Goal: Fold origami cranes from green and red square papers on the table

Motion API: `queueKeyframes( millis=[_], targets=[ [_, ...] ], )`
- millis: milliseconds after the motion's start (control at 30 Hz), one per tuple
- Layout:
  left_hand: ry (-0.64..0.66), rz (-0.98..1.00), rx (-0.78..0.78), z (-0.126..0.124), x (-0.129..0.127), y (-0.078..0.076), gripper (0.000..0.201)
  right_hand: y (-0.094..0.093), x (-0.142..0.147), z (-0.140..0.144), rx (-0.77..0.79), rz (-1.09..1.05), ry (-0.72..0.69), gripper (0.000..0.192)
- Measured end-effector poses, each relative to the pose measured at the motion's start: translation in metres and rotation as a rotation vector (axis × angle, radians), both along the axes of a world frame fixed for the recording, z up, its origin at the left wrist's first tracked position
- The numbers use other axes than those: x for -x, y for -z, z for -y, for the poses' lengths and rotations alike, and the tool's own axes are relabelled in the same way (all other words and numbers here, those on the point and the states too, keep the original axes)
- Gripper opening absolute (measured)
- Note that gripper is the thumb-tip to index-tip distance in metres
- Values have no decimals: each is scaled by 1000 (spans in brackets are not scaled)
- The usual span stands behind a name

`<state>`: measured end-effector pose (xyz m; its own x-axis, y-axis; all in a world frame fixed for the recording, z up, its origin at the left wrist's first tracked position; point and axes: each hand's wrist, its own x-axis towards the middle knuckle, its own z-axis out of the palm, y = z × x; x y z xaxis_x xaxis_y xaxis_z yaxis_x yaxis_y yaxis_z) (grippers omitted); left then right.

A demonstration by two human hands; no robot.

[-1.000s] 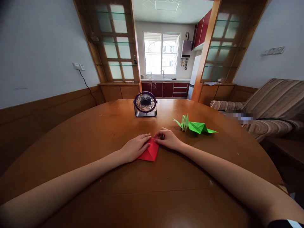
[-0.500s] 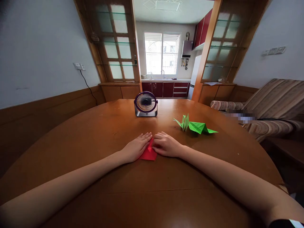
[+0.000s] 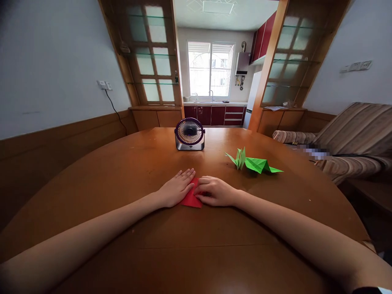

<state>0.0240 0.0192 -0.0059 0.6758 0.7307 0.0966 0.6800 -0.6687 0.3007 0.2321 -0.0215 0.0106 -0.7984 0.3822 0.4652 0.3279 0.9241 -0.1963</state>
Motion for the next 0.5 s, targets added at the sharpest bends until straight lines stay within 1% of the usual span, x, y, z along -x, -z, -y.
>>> queueKeyframes(
  millis=[100,233,300,367,500],
  targets=[
    [91,-46,45,-4,7,-8,63,0,-1,0,7,-10,-4,19],
    [281,-134,90,-10,17,-21,70,1,-2,-1,-15,-14,-27,21],
    [343,-175,98,-12,21,-24,75,2,-3,-1,-35,-25,-42,21],
    [360,-208,80,-13,23,-25,77,2,-3,-2,-52,-31,-54,22],
    [325,-231,-19,-11,21,-18,69,3,-3,-1,-83,-25,-76,23]
  ],
)
